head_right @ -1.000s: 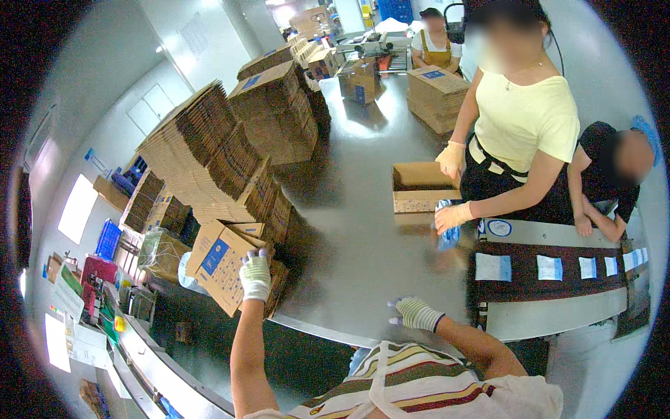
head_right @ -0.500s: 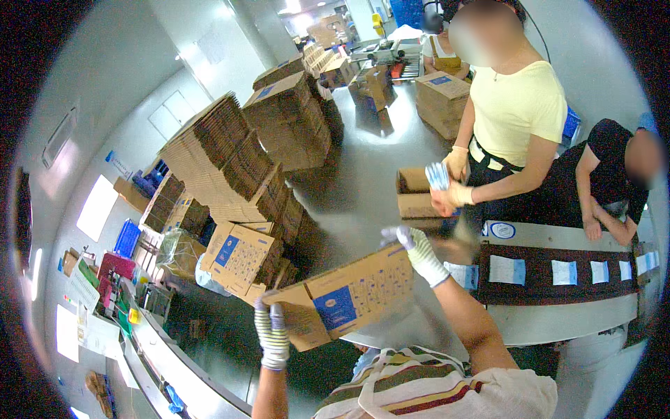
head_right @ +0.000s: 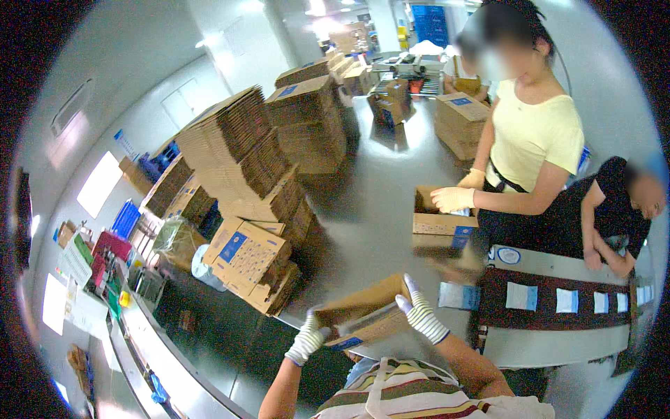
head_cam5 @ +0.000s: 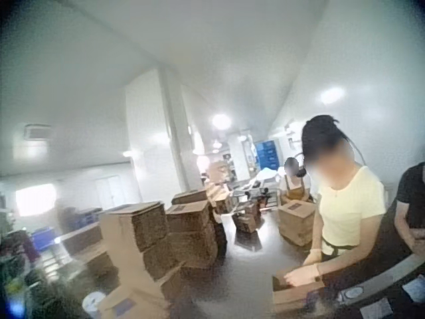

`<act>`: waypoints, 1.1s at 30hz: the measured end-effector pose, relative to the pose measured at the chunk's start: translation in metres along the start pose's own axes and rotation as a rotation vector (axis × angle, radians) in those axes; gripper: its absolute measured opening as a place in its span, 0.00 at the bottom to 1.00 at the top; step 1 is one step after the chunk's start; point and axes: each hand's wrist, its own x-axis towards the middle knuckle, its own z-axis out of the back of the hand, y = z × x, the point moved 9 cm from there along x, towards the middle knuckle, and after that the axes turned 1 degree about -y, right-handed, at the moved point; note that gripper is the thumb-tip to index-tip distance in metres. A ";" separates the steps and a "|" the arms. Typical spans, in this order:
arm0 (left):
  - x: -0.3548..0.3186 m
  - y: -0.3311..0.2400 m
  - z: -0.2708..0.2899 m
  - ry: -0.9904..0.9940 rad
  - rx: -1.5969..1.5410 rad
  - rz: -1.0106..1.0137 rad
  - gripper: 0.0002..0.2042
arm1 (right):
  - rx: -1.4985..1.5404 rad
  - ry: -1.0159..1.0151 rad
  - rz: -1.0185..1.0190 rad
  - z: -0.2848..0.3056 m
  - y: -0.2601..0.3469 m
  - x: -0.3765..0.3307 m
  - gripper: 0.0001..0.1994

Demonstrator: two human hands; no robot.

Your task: The person picks up blue packets from a conveyor belt and stacks them inside small cardboard boxes.

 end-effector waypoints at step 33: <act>0.044 -0.074 -0.066 0.122 0.614 -0.009 0.20 | -0.761 0.223 0.403 -0.066 0.037 -0.019 0.21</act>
